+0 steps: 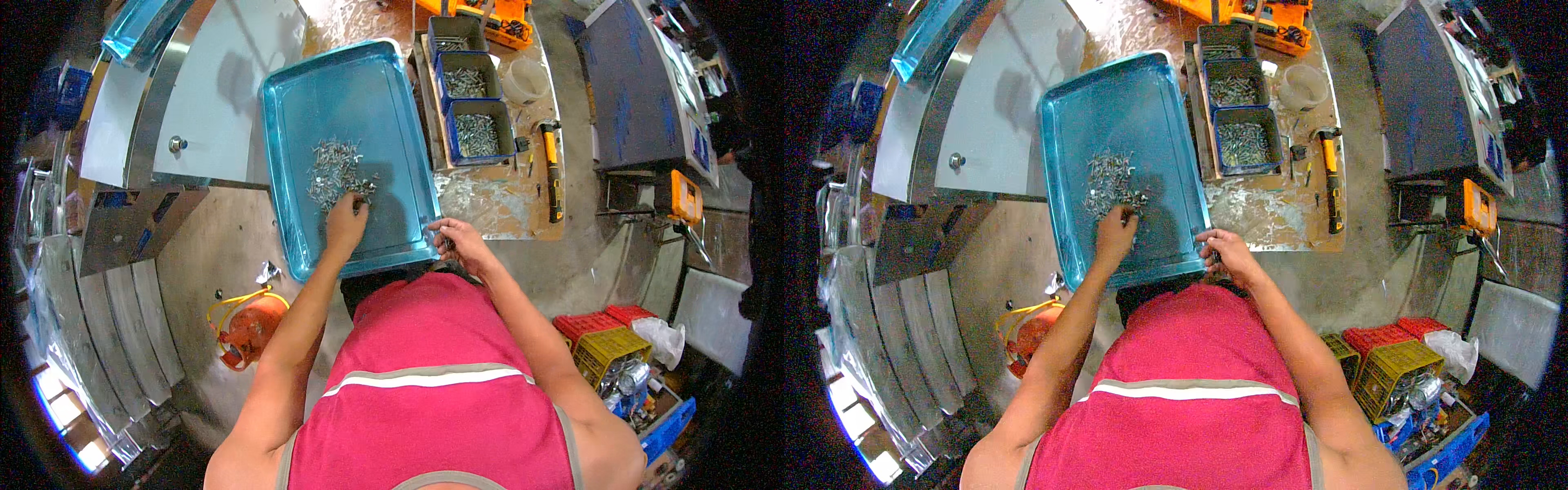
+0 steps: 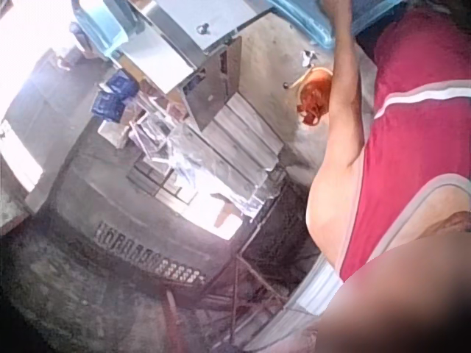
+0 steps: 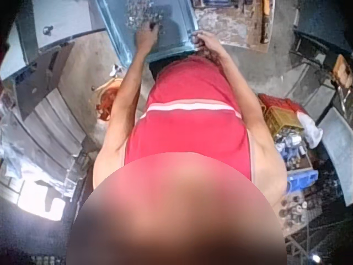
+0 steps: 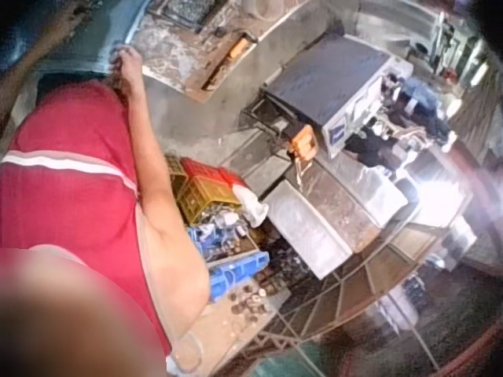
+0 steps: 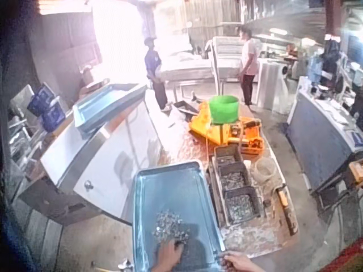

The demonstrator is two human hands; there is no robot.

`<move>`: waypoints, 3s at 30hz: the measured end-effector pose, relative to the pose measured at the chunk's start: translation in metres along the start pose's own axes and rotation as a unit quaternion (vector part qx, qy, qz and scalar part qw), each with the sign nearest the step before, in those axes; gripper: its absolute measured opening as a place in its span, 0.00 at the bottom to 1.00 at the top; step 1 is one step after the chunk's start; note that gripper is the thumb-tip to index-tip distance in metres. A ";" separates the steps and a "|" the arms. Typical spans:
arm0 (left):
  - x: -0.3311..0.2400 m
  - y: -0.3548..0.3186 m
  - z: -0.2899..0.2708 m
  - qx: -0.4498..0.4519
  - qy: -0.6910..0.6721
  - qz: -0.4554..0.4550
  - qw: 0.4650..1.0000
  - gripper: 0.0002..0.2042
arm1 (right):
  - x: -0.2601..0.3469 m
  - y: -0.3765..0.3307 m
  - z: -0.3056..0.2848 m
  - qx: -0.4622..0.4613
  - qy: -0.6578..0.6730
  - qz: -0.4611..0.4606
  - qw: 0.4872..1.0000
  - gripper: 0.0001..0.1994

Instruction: The person sorts small metal fasteners from a blue tray into several smaller blue bins on a workbench. They repeatedly pick up fasteners by hand and place them into the bins, occasionally adjusting the pile in the tray.

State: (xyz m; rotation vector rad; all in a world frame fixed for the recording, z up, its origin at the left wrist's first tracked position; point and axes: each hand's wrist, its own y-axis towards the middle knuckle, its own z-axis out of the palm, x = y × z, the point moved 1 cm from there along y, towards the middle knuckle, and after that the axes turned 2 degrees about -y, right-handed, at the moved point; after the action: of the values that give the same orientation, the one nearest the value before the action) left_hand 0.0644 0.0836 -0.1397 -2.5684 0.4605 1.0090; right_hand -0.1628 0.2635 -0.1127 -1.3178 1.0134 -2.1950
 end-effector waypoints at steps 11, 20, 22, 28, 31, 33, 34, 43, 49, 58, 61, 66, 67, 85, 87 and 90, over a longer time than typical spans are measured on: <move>0.013 -0.004 0.004 -0.047 0.069 -0.032 0.996 0.15 | 0.012 0.047 0.040 -0.044 -0.148 -0.090 0.984 0.13; 0.007 0.042 0.023 0.010 0.126 0.095 0.987 0.14 | 0.058 0.143 0.083 -0.164 -0.446 -0.279 0.835 0.09; 0.013 0.044 0.026 0.011 0.129 0.105 0.986 0.13 | 0.062 0.149 0.089 -0.153 -0.514 -0.264 0.802 0.11; 0.023 0.030 0.025 0.038 0.159 0.105 0.981 0.16 | 0.062 0.164 0.098 -0.150 -0.648 -0.241 0.707 0.09; 0.019 0.024 0.021 0.016 0.145 0.113 0.983 0.15 | 0.061 0.170 0.103 -0.152 -0.671 -0.253 0.680 0.08; 0.017 0.024 0.019 0.032 0.169 0.107 0.979 0.15 | 0.060 0.173 0.106 -0.171 -0.661 -0.258 0.683 0.08; 0.016 0.026 0.019 0.050 0.185 0.094 0.977 0.15 | 0.060 0.174 0.106 -0.177 -0.656 -0.260 0.686 0.08; -0.015 0.034 -0.007 0.079 0.115 -0.013 0.990 0.14 | 0.063 0.153 0.092 -0.190 -0.431 -0.290 0.833 0.08; -0.048 0.071 -0.036 0.078 0.024 0.003 0.997 0.12 | 0.059 0.063 0.037 -0.015 0.079 -0.081 0.993 0.08; -0.108 0.095 -0.039 0.061 -0.008 0.058 0.996 0.13 | 0.072 -0.012 0.011 0.104 0.368 -0.062 0.922 0.06; -0.155 0.096 -0.032 0.027 -0.138 0.080 0.987 0.12 | 0.074 -0.019 0.008 0.106 0.376 -0.088 0.916 0.05; -0.241 0.137 -0.010 -0.031 -0.141 0.292 0.946 0.14 | 0.086 -0.031 0.000 0.063 0.346 -0.123 0.928 0.06; -0.250 0.145 -0.004 -0.026 -0.100 0.282 0.954 0.14 | 0.089 -0.037 -0.002 0.054 0.343 -0.142 0.927 0.06; -0.090 0.017 -0.029 0.054 -0.075 0.091 0.992 0.16 | 0.494 0.031 0.018 -0.301 -0.099 -0.562 0.764 0.11; -0.070 0.005 -0.037 0.046 -0.105 0.047 0.992 0.16 | 0.517 0.056 0.016 -0.340 -0.178 -0.516 0.765 0.11; -0.046 -0.006 -0.044 0.000 -0.144 0.008 0.990 0.15 | 0.529 0.070 0.011 -0.299 -0.150 -0.524 0.783 0.11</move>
State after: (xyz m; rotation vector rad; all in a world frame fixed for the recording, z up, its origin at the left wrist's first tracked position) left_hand 0.0611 0.0775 -0.0764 -2.3686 0.4011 1.3579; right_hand -0.4125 -0.1265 0.1535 -2.9995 0.9890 -2.1950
